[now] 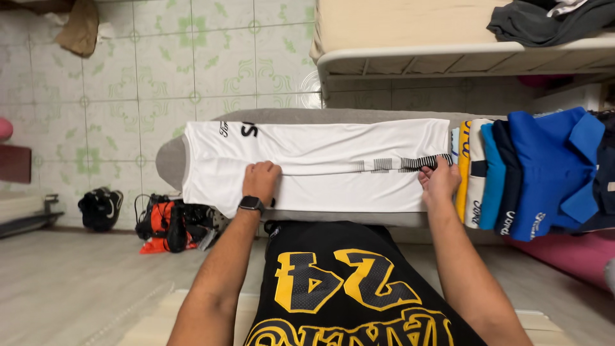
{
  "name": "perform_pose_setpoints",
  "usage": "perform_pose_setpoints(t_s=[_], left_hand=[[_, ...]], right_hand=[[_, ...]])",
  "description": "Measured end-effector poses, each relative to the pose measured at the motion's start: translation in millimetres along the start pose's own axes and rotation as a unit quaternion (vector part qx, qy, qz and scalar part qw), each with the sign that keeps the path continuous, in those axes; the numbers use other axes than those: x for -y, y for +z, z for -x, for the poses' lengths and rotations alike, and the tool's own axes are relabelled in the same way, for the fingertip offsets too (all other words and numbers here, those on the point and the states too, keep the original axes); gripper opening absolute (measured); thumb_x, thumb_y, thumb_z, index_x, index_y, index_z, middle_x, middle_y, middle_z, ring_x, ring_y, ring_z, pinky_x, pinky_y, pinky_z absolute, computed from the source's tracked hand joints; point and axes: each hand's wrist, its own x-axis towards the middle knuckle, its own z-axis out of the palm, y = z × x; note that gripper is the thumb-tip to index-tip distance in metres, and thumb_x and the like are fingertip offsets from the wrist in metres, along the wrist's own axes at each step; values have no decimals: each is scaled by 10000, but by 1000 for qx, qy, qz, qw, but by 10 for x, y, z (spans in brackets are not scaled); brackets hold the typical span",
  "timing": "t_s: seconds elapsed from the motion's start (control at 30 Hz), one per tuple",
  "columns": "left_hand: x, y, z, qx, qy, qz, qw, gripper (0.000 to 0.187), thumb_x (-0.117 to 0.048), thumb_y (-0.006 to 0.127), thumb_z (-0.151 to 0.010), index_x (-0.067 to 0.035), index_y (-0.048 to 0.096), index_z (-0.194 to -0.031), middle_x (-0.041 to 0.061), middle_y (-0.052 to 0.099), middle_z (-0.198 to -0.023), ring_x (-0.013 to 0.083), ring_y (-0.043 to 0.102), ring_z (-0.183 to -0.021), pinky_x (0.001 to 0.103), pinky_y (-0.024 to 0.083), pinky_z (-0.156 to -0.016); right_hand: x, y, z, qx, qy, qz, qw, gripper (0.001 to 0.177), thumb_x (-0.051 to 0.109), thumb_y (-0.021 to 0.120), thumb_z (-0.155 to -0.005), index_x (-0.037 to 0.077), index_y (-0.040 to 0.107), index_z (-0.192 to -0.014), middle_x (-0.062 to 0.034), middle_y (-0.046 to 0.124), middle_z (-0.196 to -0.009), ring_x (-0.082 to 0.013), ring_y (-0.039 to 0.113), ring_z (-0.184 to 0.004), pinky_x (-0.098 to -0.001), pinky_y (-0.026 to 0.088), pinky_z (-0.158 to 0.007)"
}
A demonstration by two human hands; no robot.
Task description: The person folds several shirts by hand on an ironing board and places them onto a bed, before retrieving a plastic container from under the bed.
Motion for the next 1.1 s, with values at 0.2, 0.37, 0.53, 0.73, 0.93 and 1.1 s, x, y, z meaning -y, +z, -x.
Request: perform_pose_setpoints(t_s=[0.2, 0.37, 0.53, 0.73, 0.93, 1.1], left_hand=[[-108, -218, 38, -36, -38, 39, 998, 190, -41, 636, -837, -145, 748, -949, 35, 670, -953, 258, 618, -1010, 407, 431, -994], [-30, -263, -35, -34, -22, 70, 997, 169, -26, 646, -847, -135, 753, -919, 40, 679, -915, 267, 632, -968, 414, 459, -940], [77, -299, -90, 35, 1, 111, 993, 77, -72, 693, -888, -117, 748, -918, 68, 692, -916, 277, 656, -934, 415, 522, -883], [397, -205, -203, -87, -39, 206, 974, 97, -126, 678, -948, -33, 696, -967, 105, 702, -1045, 306, 641, -1064, 440, 482, -998], [741, 6, -459, -159, -65, 142, 975, 360, -155, 667, -940, 5, 623, -1260, 153, 572, -1359, 349, 499, -1329, 478, 371, -1118], [797, 187, -453, -65, -88, 142, 984, 470, -251, 710, -947, -28, 578, -1339, 150, 524, -1402, 323, 428, -1397, 487, 316, -1195]], right_hand=[[101, -221, 238, 49, -35, -10, 998, 218, 117, 591, -1001, 95, 514, -1203, -61, 628, -967, -140, 599, -736, -321, 532, -608], [-47, -369, 130, 48, -91, 77, 992, 276, 73, 604, -1028, 21, 484, -1271, -80, 618, -900, -127, 593, -706, -279, 549, -591], [-104, -455, 238, 58, -174, 146, 972, 442, 29, 579, -1011, -33, 378, -1400, -126, 653, -1011, -168, 657, -780, -258, 530, -608], [132, -75, 981, -21, -600, 536, 593, 589, 123, 797, -842, -30, 479, -1314, -296, 521, -1288, -428, 572, -1182, -503, 485, -1036], [-361, 1260, 1180, 319, -470, 469, 676, 184, 59, 664, -885, 52, 695, -1066, -146, 683, -1106, -331, 642, -1077, -414, 524, -930], [-818, 2638, 1414, 345, -506, 452, 649, 343, 200, 726, -915, 22, 696, -1206, -146, 651, -1196, -364, 523, -1188, -492, 350, -1015]])
